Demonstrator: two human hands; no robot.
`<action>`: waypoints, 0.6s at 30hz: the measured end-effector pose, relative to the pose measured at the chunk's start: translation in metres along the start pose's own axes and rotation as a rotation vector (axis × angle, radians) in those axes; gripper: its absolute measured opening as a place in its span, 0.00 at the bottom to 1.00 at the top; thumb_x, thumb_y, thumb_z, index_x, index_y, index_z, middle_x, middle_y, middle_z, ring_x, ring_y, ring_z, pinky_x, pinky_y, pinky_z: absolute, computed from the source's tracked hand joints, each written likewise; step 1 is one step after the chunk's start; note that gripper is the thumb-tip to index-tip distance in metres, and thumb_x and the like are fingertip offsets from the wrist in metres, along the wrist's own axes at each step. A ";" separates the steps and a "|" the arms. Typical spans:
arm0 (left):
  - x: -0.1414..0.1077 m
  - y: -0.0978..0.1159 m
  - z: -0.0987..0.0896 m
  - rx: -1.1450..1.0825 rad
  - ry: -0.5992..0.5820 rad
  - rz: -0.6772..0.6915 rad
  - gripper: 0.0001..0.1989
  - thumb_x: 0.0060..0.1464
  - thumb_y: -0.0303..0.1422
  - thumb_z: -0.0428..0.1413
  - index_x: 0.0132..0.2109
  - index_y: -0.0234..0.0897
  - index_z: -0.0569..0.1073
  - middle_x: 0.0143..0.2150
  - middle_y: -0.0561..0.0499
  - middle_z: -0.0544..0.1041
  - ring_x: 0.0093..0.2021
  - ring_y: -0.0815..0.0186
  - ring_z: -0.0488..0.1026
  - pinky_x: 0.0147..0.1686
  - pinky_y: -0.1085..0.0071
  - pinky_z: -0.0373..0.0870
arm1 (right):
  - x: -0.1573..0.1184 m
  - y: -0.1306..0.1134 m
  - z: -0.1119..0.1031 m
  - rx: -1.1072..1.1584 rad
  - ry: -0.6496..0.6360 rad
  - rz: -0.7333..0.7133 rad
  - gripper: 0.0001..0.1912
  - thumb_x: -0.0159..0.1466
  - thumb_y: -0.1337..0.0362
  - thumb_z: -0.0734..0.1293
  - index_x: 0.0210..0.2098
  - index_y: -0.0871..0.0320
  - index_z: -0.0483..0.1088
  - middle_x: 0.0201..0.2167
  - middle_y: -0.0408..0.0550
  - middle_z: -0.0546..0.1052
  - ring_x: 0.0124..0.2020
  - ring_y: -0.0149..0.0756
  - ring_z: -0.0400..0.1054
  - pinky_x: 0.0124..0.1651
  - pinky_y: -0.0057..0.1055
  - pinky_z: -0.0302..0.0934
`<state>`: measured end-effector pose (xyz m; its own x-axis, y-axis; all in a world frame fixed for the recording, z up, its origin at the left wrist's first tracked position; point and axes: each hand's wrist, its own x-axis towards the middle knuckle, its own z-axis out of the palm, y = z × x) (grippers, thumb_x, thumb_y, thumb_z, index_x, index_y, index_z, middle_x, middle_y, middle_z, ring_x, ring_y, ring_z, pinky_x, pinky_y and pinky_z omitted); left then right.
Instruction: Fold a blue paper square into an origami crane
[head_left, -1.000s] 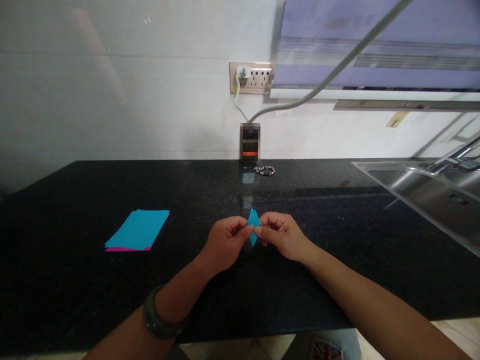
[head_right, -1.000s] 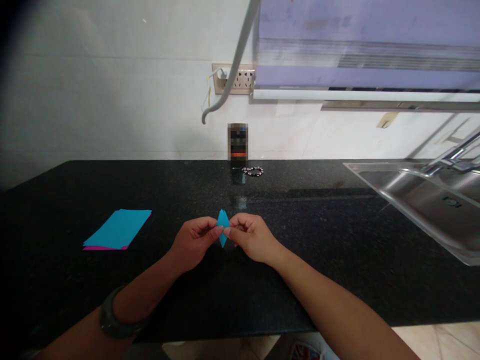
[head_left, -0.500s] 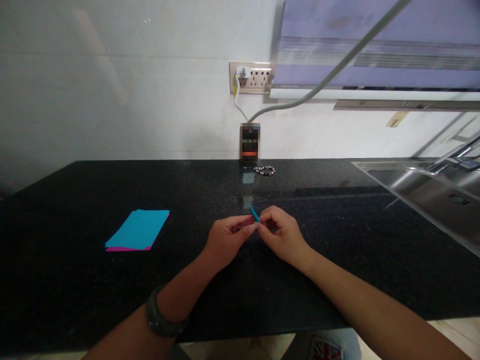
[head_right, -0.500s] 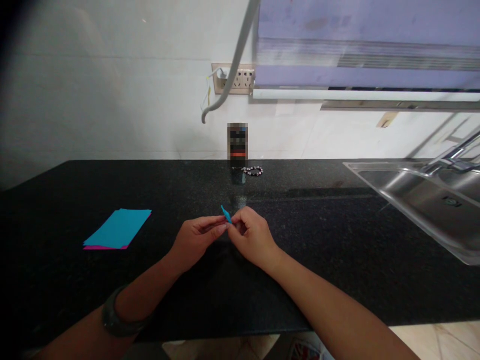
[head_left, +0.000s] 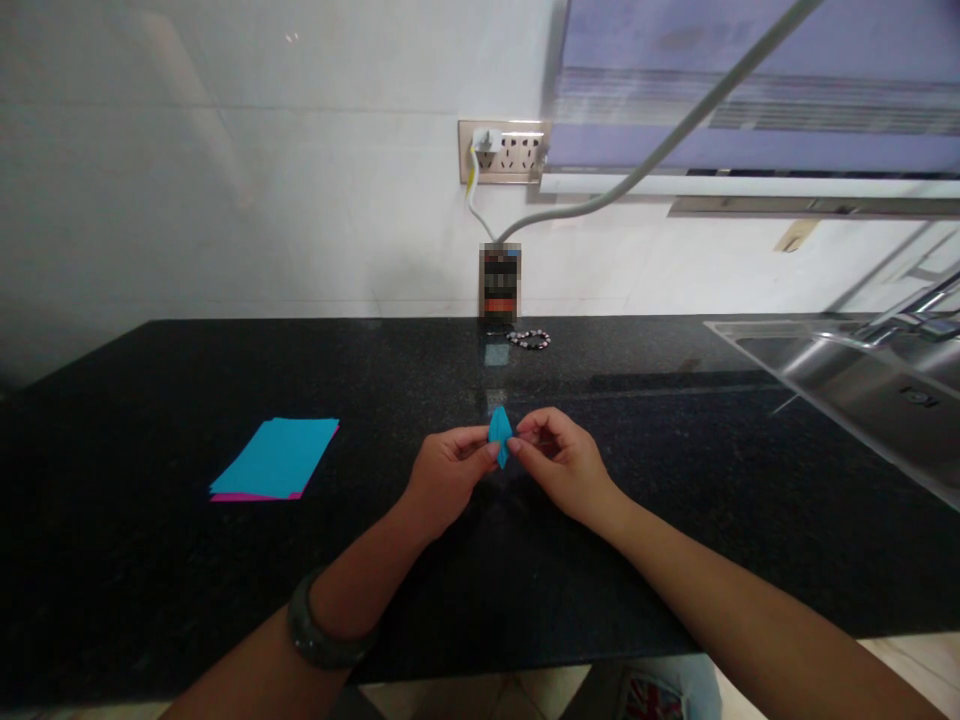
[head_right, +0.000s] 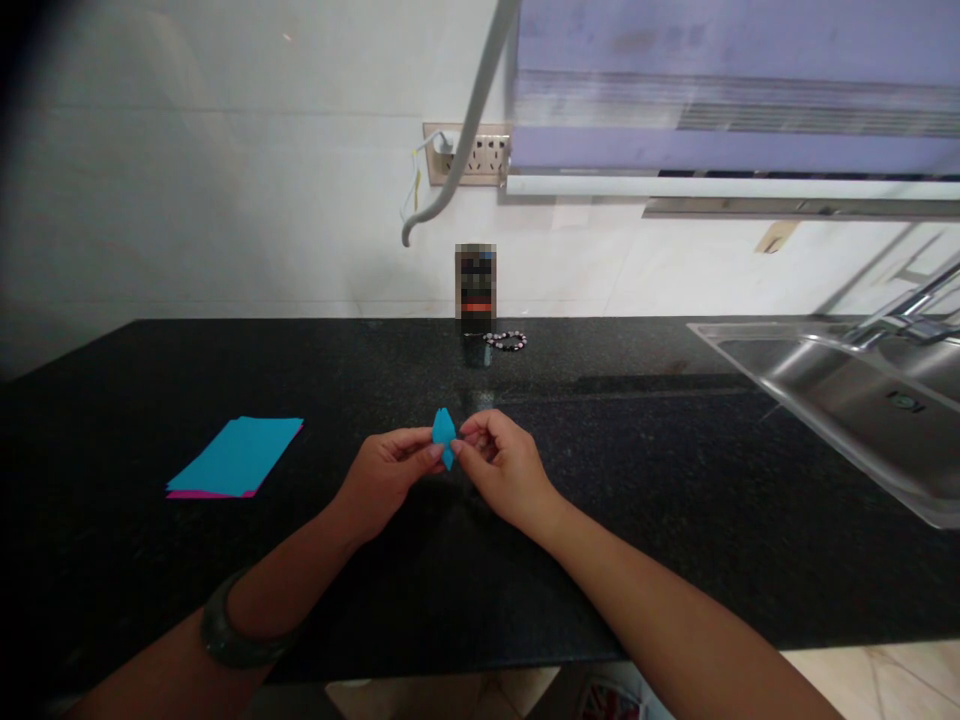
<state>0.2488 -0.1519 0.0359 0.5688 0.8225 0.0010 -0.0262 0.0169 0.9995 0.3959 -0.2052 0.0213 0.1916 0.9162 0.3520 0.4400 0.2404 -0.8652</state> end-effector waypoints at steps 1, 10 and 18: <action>0.000 -0.001 0.000 0.018 -0.009 0.005 0.09 0.45 0.31 0.56 0.36 0.34 0.76 0.30 0.51 0.77 0.32 0.68 0.72 0.36 0.70 0.68 | 0.000 0.001 0.001 0.029 -0.004 0.014 0.06 0.56 0.62 0.64 0.32 0.56 0.63 0.24 0.42 0.67 0.24 0.28 0.61 0.25 0.25 0.56; 0.000 -0.009 -0.001 -0.004 0.042 0.083 0.14 0.43 0.31 0.58 0.39 0.36 0.65 0.26 0.55 0.73 0.26 0.70 0.71 0.28 0.74 0.66 | 0.001 0.004 0.001 0.084 -0.023 0.061 0.07 0.55 0.61 0.65 0.29 0.57 0.64 0.25 0.43 0.67 0.24 0.28 0.60 0.25 0.25 0.55; -0.001 -0.002 0.001 -0.066 0.002 0.037 0.13 0.44 0.30 0.58 0.38 0.35 0.65 0.21 0.57 0.71 0.22 0.72 0.69 0.25 0.75 0.65 | 0.002 -0.002 -0.002 0.246 -0.110 0.063 0.05 0.56 0.63 0.65 0.28 0.57 0.64 0.21 0.40 0.65 0.23 0.28 0.60 0.26 0.26 0.55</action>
<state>0.2488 -0.1537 0.0337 0.5645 0.8246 0.0375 -0.1014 0.0243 0.9945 0.3971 -0.2049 0.0247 0.1096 0.9579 0.2653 0.2012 0.2400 -0.9497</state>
